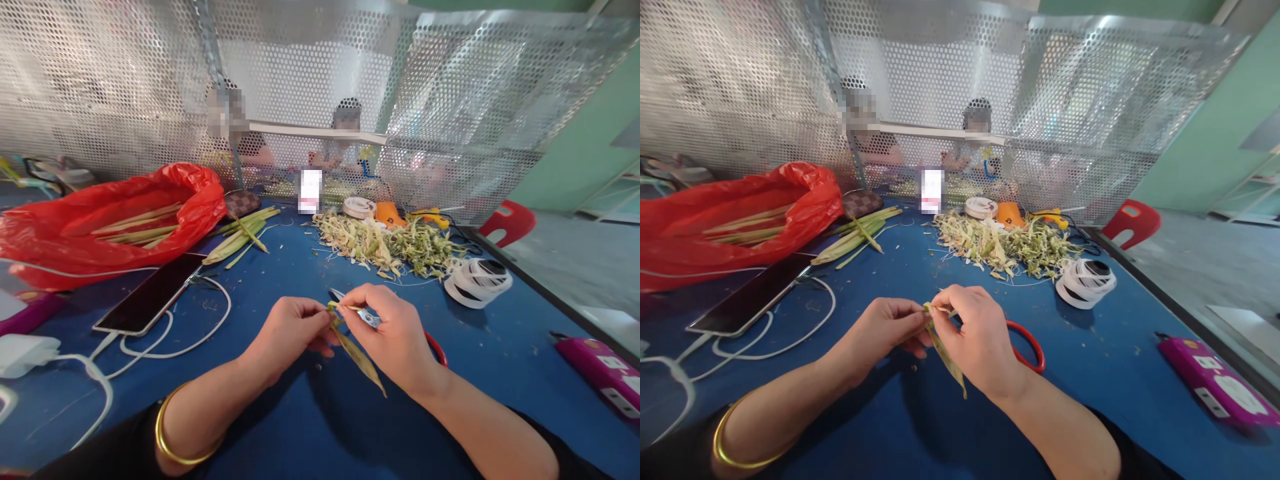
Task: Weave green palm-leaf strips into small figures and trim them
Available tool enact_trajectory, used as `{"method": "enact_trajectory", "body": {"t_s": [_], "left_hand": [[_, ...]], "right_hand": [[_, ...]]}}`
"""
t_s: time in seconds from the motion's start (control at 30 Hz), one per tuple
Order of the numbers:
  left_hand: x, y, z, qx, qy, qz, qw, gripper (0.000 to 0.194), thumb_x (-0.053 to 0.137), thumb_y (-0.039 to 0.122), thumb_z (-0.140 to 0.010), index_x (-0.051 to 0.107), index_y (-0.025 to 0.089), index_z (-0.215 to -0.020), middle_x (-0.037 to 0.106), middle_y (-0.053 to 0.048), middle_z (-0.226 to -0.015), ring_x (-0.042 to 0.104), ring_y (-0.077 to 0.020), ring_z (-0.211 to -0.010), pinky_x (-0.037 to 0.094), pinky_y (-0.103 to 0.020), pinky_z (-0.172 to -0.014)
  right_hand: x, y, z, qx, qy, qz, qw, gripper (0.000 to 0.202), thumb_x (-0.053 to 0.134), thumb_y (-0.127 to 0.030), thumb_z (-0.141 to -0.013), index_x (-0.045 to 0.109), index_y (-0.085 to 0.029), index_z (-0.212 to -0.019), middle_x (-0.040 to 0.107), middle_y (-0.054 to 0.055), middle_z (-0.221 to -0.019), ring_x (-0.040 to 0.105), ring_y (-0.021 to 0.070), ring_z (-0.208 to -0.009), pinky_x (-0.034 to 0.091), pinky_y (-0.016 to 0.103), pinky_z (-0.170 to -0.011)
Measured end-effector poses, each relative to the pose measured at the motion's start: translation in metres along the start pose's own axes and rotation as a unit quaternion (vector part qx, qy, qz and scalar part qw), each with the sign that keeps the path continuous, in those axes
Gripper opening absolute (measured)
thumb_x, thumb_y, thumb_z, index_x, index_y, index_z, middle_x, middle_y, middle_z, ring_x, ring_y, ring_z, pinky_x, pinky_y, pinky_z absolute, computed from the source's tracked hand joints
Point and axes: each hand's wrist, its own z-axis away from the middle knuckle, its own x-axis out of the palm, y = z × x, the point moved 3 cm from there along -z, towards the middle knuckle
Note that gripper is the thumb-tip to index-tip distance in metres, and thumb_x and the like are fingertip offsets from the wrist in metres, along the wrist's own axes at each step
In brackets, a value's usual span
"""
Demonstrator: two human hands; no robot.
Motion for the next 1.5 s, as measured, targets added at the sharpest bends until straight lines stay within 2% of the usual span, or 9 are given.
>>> {"method": "enact_trajectory", "body": {"t_s": [0.13,0.37,0.57,0.67,0.8,0.93,1.03,1.27,1.5], "left_hand": [[-0.001,0.002,0.000,0.013,0.018,0.032,0.999,0.017,0.058,0.027,-0.074,0.064,0.013,-0.066,0.070,-0.005,-0.063,0.065,-0.0143,-0.053,0.051,-0.024,-0.057],[-0.001,-0.001,-0.001,0.021,0.022,0.051,0.998,0.020,0.060,0.032,-0.073,0.066,0.013,-0.067,0.071,-0.007,-0.064,0.066,-0.0159,-0.055,0.051,-0.026,-0.059],[0.005,-0.002,0.001,-0.001,-0.032,0.013,0.999,0.021,0.063,0.031,-0.073,0.064,0.014,-0.062,0.069,-0.005,-0.058,0.064,-0.0140,-0.049,0.050,-0.024,-0.054],[0.002,0.001,0.002,-0.005,-0.008,0.048,0.999,0.021,0.064,0.034,-0.074,0.065,0.014,-0.068,0.071,-0.006,-0.065,0.065,-0.0133,-0.050,0.049,-0.022,-0.054],[-0.004,0.005,0.001,0.017,0.030,0.113,0.993,0.016,0.063,0.028,-0.078,0.065,0.013,-0.082,0.074,-0.007,-0.076,0.067,-0.0128,-0.054,0.050,-0.021,-0.057],[-0.008,0.005,0.000,0.038,0.037,0.158,0.986,0.018,0.064,0.024,-0.078,0.065,0.014,-0.093,0.074,-0.008,-0.086,0.069,-0.0130,-0.064,0.050,-0.019,-0.060],[-0.010,0.006,0.000,0.046,0.042,0.172,0.983,0.022,0.067,0.024,-0.075,0.064,0.014,-0.095,0.074,-0.008,-0.088,0.070,-0.0134,-0.068,0.050,-0.018,-0.062],[-0.009,0.003,0.001,0.047,0.106,0.182,0.976,0.018,0.072,0.022,-0.069,0.064,0.011,-0.081,0.071,-0.005,-0.061,0.064,-0.0112,-0.051,0.050,-0.020,-0.057],[-0.011,0.004,-0.001,0.053,0.081,0.200,0.975,0.022,0.066,0.028,-0.075,0.066,0.012,-0.090,0.074,-0.008,-0.073,0.069,-0.0172,-0.064,0.052,-0.027,-0.070]], "right_hand": [[0.001,-0.006,0.002,-0.115,0.018,0.068,0.991,0.014,0.052,-0.012,-0.084,0.057,-0.022,-0.077,0.067,0.000,-0.070,0.061,0.0151,-0.070,0.043,0.032,-0.080],[0.002,-0.006,0.002,-0.124,0.031,0.104,0.986,0.017,0.050,-0.011,-0.085,0.057,-0.022,-0.075,0.066,-0.001,-0.066,0.061,0.0145,-0.064,0.042,0.035,-0.083],[-0.002,0.008,0.000,0.002,0.086,0.028,0.996,0.010,0.053,-0.022,-0.087,0.060,-0.024,-0.095,0.070,0.003,-0.090,0.064,0.0184,-0.082,0.046,0.035,-0.082],[-0.004,0.016,-0.002,0.032,0.128,-0.010,0.991,0.030,0.053,-0.025,-0.087,0.052,-0.023,-0.117,0.062,0.008,-0.110,0.060,0.0210,-0.098,0.044,0.039,-0.090],[-0.008,0.027,-0.007,0.128,0.169,-0.092,0.973,0.033,0.055,-0.036,-0.085,0.054,-0.022,-0.115,0.060,0.011,-0.113,0.056,0.0245,-0.104,0.042,0.042,-0.092],[0.003,0.029,-0.010,0.256,0.002,-0.237,0.937,0.032,0.053,-0.049,-0.084,0.064,-0.019,-0.088,0.067,0.007,-0.086,0.061,0.0222,-0.083,0.048,0.034,-0.075],[0.011,0.023,-0.008,0.251,-0.103,-0.248,0.930,0.026,0.056,-0.043,-0.083,0.064,-0.018,-0.078,0.063,0.002,-0.068,0.060,0.0175,-0.067,0.046,0.028,-0.065],[0.012,0.017,-0.003,0.133,-0.086,-0.100,0.982,0.027,0.051,-0.032,-0.088,0.057,-0.019,-0.065,0.055,-0.003,-0.058,0.050,0.0115,-0.056,0.036,0.022,-0.055],[0.009,0.016,-0.007,0.177,-0.069,-0.162,0.968,0.024,0.048,-0.030,-0.088,0.060,-0.019,-0.071,0.061,-0.001,-0.063,0.056,0.0130,-0.063,0.040,0.022,-0.062]]}}
